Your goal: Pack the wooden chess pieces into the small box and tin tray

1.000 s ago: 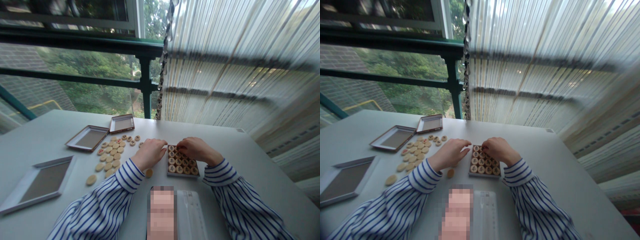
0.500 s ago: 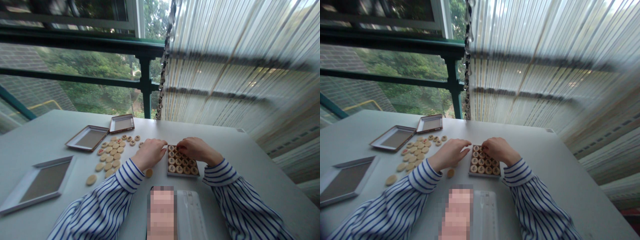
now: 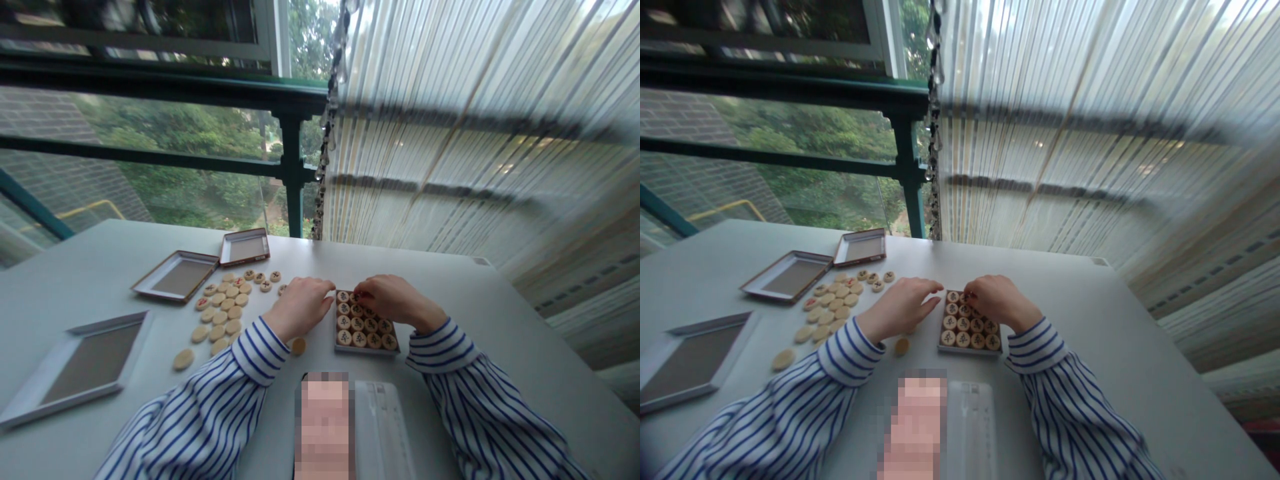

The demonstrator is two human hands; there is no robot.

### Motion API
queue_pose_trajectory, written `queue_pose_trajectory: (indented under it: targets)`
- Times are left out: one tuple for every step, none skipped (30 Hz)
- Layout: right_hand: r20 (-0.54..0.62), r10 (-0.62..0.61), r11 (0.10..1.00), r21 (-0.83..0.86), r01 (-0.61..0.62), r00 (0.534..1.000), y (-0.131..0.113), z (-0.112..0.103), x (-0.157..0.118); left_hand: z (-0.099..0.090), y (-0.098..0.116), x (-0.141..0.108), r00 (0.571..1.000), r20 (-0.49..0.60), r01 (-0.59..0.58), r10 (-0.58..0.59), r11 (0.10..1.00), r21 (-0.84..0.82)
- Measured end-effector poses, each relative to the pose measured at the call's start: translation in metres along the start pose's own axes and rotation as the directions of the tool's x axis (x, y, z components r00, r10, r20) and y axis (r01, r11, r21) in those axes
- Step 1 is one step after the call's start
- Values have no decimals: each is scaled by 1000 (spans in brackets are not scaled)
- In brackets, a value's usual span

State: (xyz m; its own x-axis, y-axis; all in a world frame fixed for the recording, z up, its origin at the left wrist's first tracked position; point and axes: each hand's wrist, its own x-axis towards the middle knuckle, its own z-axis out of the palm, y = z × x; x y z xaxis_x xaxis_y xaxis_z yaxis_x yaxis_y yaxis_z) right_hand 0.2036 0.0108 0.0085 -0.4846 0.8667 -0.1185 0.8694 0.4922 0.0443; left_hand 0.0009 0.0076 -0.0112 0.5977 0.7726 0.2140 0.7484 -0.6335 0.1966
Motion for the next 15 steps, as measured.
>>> queue_pose_trajectory:
  targets:
    - [0, -1, 1000, 1, 1, 1000, 0, 0, 0, 0, 0, 0, 1000, 1, 0, 0, 1000, -2]
    - [-2, -2, 1000, 3, 2, 1000, 0, 0, 0, 0, 0, 0, 1000, 2, -2, 2, 1000, -3]
    - [-3, -2, 1000, 5, 2, 1000, 0, 0, 0, 0, 0, 0, 1000, 3, -3, 3, 1000, -3]
    - [-4, -1, 1000, 7, 1, 1000, 0, 0, 0, 0, -1, 0, 1000, 4, -3, 3, 1000, -2]
    - [-2, -1, 1000, 7, 1, 1000, 1, 0, 0, 0, 0, 0, 1000, 4, -1, 1, 1000, 1]
    - [-2, -2, 1000, 8, 2, 1000, 1, 1, 0, 0, 0, 0, 1000, 5, 0, 0, 1000, 4]
    - [-2, -1, 1000, 7, 1, 1000, 0, 1, 0, 0, 0, 0, 1000, 6, 1, -1, 1000, 5]
    - [-1, 1, 1000, 7, -1, 1000, 0, 1, 0, 0, 0, 0, 1000, 8, 2, -2, 1000, 6]
    - [-2, 2, 1000, 7, -2, 1000, 0, 1, 0, 0, 0, 0, 1000, 9, 3, -3, 1000, 6]
    - [-4, 2, 1000, 7, -2, 1000, 0, 1, 0, 0, 1, 0, 1000, 10, 3, -3, 1000, 5]
    - [-6, 1, 1000, 8, -1, 1000, 0, 1, 0, 0, 1, 0, 1000, 11, 4, -4, 1000, 3]
    - [-8, 0, 1000, 9, 0, 1000, 0, 0, 0, 0, 1, 0, 1000, 11, 5, -5, 1000, 0]
    - [-8, 1, 1000, 12, 0, 1000, 0, 0, 0, 0, 1, 0, 1000, 10, 6, -6, 1000, -2]
    - [-8, 4, 1000, 16, -4, 1000, 0, 0, 0, 0, 0, 0, 1000, 9, 7, -7, 1000, -4]
    - [-11, 9, 1000, 22, -9, 1000, 1, -1, -1, -1, 0, 0, 1000, 9, 7, -7, 1000, -4]
